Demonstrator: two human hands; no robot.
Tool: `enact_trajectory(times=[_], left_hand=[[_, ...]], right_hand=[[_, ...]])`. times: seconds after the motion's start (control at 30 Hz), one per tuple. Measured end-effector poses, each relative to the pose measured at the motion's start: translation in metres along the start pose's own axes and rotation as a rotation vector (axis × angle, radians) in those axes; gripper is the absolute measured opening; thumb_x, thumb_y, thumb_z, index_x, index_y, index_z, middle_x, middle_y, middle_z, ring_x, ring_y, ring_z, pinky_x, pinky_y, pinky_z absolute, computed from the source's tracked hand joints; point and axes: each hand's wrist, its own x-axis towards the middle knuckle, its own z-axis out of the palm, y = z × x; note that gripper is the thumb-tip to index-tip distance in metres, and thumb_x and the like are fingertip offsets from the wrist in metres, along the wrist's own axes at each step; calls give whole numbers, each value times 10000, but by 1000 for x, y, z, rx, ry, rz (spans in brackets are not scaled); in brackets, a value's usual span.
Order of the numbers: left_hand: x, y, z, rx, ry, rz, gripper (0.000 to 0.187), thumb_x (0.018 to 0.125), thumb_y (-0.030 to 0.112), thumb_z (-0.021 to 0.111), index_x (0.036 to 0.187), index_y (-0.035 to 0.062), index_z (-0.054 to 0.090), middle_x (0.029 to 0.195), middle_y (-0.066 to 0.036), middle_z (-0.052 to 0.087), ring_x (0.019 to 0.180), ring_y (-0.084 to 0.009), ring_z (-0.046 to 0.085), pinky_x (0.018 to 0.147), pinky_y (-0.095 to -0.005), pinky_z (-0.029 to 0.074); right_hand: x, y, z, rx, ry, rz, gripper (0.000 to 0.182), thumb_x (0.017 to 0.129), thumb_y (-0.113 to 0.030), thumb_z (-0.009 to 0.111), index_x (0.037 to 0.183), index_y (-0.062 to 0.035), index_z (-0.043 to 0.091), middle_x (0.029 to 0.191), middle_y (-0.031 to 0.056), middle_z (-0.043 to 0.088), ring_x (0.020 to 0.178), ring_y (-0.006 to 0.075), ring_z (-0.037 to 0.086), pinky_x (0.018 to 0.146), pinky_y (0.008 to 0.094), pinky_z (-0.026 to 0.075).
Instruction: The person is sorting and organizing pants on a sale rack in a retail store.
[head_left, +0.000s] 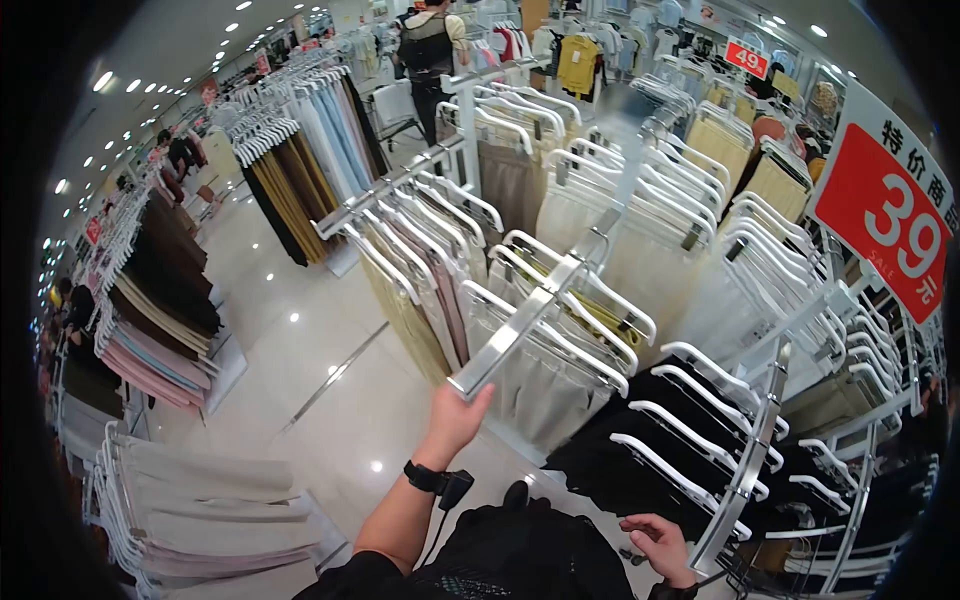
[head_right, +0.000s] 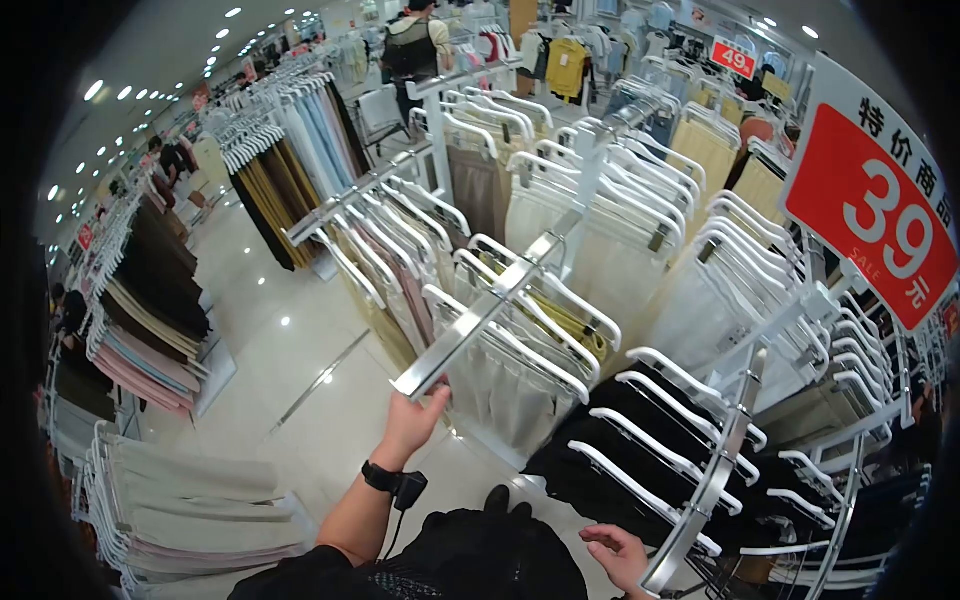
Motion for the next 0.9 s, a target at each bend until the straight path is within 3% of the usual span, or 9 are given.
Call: enact_trajectory(times=[0.07, 0.13, 0.23, 0.33, 0.57, 0.63, 0.67, 0.77, 0.9], left_hand=[[-5, 4, -17, 38, 6, 45, 298, 1015, 203, 798, 1237, 5, 788, 1081, -194, 817, 963, -333, 788, 879, -390, 605], [-11, -9, -37, 201, -117, -21, 271, 997, 184, 800, 1209, 14, 795, 1101, -192, 815, 1000, -368, 782, 890, -410, 610], [-17, -16, -59, 216, -129, -143, 272, 991, 159, 798, 1223, 18, 797, 1149, -187, 813, 1022, -356, 782, 907, -422, 622], [-24, -12, -69, 253, -85, -200, 267, 1004, 144, 788, 1233, 6, 798, 1183, -174, 818, 1064, -333, 787, 931, -415, 629], [-17, -44, -96, 208, -136, -237, 291, 1012, 159, 785, 1261, 9, 799, 1211, -172, 824, 1087, -319, 795, 946, -403, 626], [4, -70, -99, 187, -161, -233, 296, 1014, 164, 782, 1266, 9, 797, 1203, -170, 828, 1081, -321, 798, 949, -405, 626], [18, -83, -102, 174, -167, -226, 303, 1014, 168, 780, 1272, 10, 796, 1184, -169, 831, 1074, -324, 800, 940, -407, 627], [63, -96, -111, 145, -204, -138, 319, 1013, 182, 782, 1282, 10, 793, 1149, -168, 835, 1061, -327, 803, 918, -405, 628], [119, -110, -118, 87, -267, -31, 344, 1009, 210, 795, 1292, 12, 789, 1135, -174, 832, 1050, -325, 805, 884, -394, 624]], right_hand=[[22, -8, 10, -30, -31, 23, 323, 1043, -59, 771, 1355, 17, 736, 1276, 133, 808, 1243, 212, 758, 1121, 368, 577], [45, -21, 26, -37, -80, 3, 317, 1048, -65, 766, 1354, 12, 743, 1279, 122, 810, 1234, 202, 759, 1103, 357, 580], [71, -46, 46, -117, -243, -65, 325, 1058, -87, 764, 1375, -15, 744, 1289, 85, 812, 1226, 174, 754, 1084, 331, 571], [90, -58, 52, 15, -321, 11, 316, 1051, -49, 737, 1363, 4, 742, 1300, 99, 798, 1250, 181, 733, 1100, 334, 550], [133, -91, 74, 136, -343, -146, 323, 1043, -28, 750, 1361, 21, 724, 1344, 124, 770, 1262, 212, 732, 1127, 366, 556], [140, -109, 89, 226, -286, -305, 351, 1031, -5, 753, 1378, 23, 712, 1371, 129, 738, 1280, 217, 718, 1126, 362, 552], [146, -118, 95, 111, -231, -373, 410, 998, -9, 791, 1398, 16, 703, 1389, 124, 717, 1318, 219, 694, 1113, 359, 550], [169, -146, 118, -81, 158, -470, 558, 921, -63, 864, 1443, -2, 676, 1449, 100, 690, 1383, 206, 643, 1112, 350, 532], [208, -195, 149, -742, 523, -601, 893, 801, -94, 931, 1602, -9, 545, 1600, 213, 582, 1492, 396, 555, 1239, 482, 457]])
